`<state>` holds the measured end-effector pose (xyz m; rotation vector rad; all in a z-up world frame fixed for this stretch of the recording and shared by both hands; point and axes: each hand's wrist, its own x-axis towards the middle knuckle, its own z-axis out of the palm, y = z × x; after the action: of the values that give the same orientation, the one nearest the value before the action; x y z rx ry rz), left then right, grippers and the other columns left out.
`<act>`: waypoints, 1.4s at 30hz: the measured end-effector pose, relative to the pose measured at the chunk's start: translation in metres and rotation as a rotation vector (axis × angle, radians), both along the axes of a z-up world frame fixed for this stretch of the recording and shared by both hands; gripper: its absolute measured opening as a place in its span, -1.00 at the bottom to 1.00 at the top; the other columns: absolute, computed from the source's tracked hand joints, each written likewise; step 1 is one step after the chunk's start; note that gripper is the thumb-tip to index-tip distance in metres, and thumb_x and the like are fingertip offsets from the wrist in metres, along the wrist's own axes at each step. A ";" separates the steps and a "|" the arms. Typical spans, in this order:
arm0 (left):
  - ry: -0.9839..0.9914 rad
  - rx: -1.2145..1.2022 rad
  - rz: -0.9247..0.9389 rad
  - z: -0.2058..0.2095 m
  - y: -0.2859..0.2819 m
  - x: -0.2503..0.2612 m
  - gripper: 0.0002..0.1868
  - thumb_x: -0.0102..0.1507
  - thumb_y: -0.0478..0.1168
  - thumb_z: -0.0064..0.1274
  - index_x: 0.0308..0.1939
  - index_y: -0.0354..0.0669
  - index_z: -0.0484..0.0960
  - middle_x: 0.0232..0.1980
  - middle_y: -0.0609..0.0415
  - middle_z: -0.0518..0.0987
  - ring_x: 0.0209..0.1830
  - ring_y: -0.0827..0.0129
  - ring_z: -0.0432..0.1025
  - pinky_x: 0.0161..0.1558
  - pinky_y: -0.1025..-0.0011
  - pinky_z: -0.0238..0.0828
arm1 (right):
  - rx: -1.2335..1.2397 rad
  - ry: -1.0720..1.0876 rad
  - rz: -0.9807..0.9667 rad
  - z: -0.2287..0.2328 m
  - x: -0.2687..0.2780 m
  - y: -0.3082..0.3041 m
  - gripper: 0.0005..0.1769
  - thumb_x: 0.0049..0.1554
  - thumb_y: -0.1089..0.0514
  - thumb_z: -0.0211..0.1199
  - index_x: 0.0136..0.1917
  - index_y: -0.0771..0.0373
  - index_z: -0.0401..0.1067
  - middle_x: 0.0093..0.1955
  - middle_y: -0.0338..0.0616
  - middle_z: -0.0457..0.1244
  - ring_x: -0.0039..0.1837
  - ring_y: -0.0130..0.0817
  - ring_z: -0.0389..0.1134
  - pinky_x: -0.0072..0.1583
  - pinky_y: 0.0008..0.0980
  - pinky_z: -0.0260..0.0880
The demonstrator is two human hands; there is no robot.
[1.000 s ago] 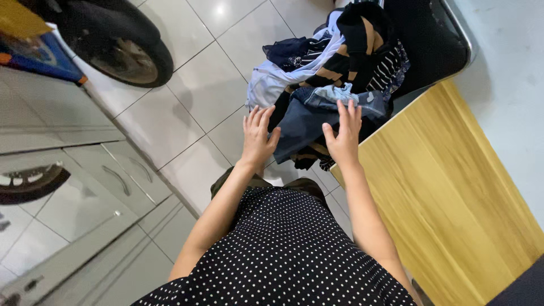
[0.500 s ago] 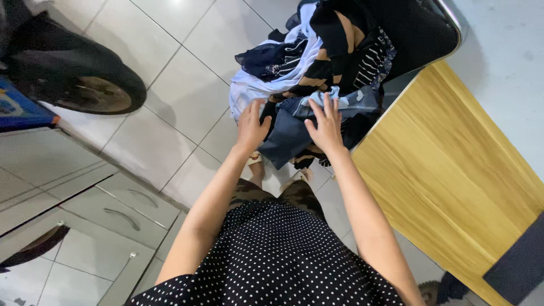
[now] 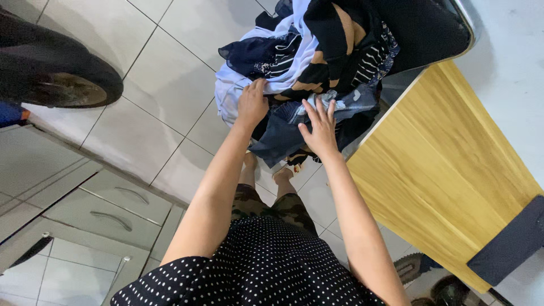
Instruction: The person picks up a striped collared shirt from a pile, spreads it out on a wooden table, and folds it by hand into a neat rectangle.
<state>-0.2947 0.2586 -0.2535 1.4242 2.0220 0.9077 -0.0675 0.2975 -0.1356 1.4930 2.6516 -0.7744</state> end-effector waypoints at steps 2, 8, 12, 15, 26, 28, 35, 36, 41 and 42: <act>-0.005 -0.047 0.014 -0.005 0.004 -0.001 -0.48 0.08 -0.38 0.14 0.15 -0.16 0.50 0.12 -0.10 0.60 0.04 -0.09 0.49 0.03 0.08 0.45 | -0.027 -0.019 -0.021 -0.002 -0.001 -0.001 -0.17 0.12 0.05 0.38 0.60 -0.14 0.14 0.70 0.02 -0.14 0.67 0.47 -0.37 0.45 0.47 -0.02; 0.066 -0.200 0.006 -0.013 0.008 0.002 -0.75 0.11 -0.30 0.16 -0.13 -0.15 0.57 -0.11 -0.11 0.63 -0.13 -0.10 0.55 -0.12 0.00 0.47 | -0.040 -0.026 -0.050 -0.009 -0.001 -0.004 -0.17 0.12 0.06 0.36 0.59 -0.15 0.14 0.69 0.02 -0.13 0.68 0.44 -0.38 0.41 0.53 -0.01; 0.031 -0.116 0.030 -0.005 -0.002 0.004 -0.78 0.17 -0.28 0.11 -0.10 -0.21 0.64 -0.13 -0.22 0.60 -0.14 -0.17 0.53 -0.12 -0.03 0.47 | 0.003 -0.018 -0.034 -0.010 -0.001 -0.004 -0.18 0.14 0.06 0.35 0.60 -0.15 0.12 0.69 0.02 -0.13 0.68 0.41 -0.39 0.43 0.53 0.01; -0.095 -0.033 0.077 0.012 -0.011 0.004 -0.70 0.20 -0.27 0.08 0.01 -0.21 0.63 -0.07 -0.24 0.59 -0.14 -0.18 0.51 -0.12 -0.01 0.47 | -0.046 -0.086 -0.073 -0.010 -0.003 -0.004 -0.19 0.14 0.05 0.35 0.59 -0.17 0.11 0.68 0.00 -0.12 0.68 0.38 -0.40 0.39 0.57 -0.02; -0.278 0.028 0.096 0.108 -0.017 0.003 -0.71 0.23 -0.26 0.08 0.02 -0.24 0.59 -0.05 -0.18 0.61 -0.16 -0.10 0.54 -0.15 0.14 0.45 | -0.090 -0.127 -0.143 -0.008 -0.010 -0.003 -0.24 0.19 0.06 0.29 0.58 -0.13 0.08 0.70 -0.02 -0.18 0.68 0.34 -0.42 0.40 0.62 -0.08; -0.298 0.046 0.070 0.120 -0.019 0.004 -0.71 0.23 -0.27 0.09 0.03 -0.26 0.57 -0.03 -0.18 0.60 -0.16 -0.09 0.53 -0.15 0.15 0.45 | -0.095 -0.118 -0.152 0.000 -0.011 -0.003 -0.25 0.19 0.07 0.28 0.58 -0.14 0.08 0.70 -0.02 -0.20 0.68 0.32 -0.43 0.40 0.62 -0.09; -0.426 0.107 0.038 0.138 -0.025 0.011 -0.73 0.29 -0.34 0.08 0.07 -0.28 0.52 0.02 -0.14 0.57 -0.09 0.12 0.54 -0.10 0.36 0.54 | 0.055 -0.023 -0.168 0.024 -0.037 -0.004 0.06 0.01 0.30 0.30 0.65 -0.19 -0.06 0.71 0.27 -0.34 0.62 0.58 -0.46 0.42 0.54 -0.04; -0.464 0.102 0.025 0.139 -0.025 0.012 -0.75 0.32 -0.35 0.07 0.08 -0.29 0.54 0.00 -0.12 0.57 -0.08 0.21 0.54 -0.07 0.40 0.54 | 0.167 -0.049 -0.080 0.022 -0.039 0.000 0.14 -0.03 0.34 0.31 0.68 -0.24 -0.07 0.69 0.32 -0.35 0.56 0.71 -0.45 0.48 0.45 0.01; -0.597 0.097 0.034 0.164 -0.027 0.006 -0.72 0.33 -0.33 0.03 0.12 -0.27 0.55 -0.10 0.04 0.59 -0.15 0.48 0.46 -0.13 0.48 0.45 | -0.078 -0.128 -0.200 0.023 -0.041 0.016 0.15 -0.01 0.33 0.32 0.67 -0.33 -0.13 0.71 0.19 -0.35 0.58 0.73 -0.45 0.38 0.30 0.22; -0.610 0.126 0.021 0.171 -0.029 0.004 -0.73 0.34 -0.33 0.02 0.12 -0.27 0.57 -0.13 0.10 0.63 -0.15 0.54 0.45 -0.11 0.51 0.41 | -0.075 -0.152 -0.200 0.022 -0.042 0.019 0.16 -0.02 0.30 0.36 0.67 -0.31 -0.14 0.70 0.18 -0.34 0.57 0.72 -0.43 0.38 0.32 0.21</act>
<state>-0.2912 0.2295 -0.0822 1.0147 1.5413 1.3082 -0.1091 0.3164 -0.1137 1.7404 2.3658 -0.7271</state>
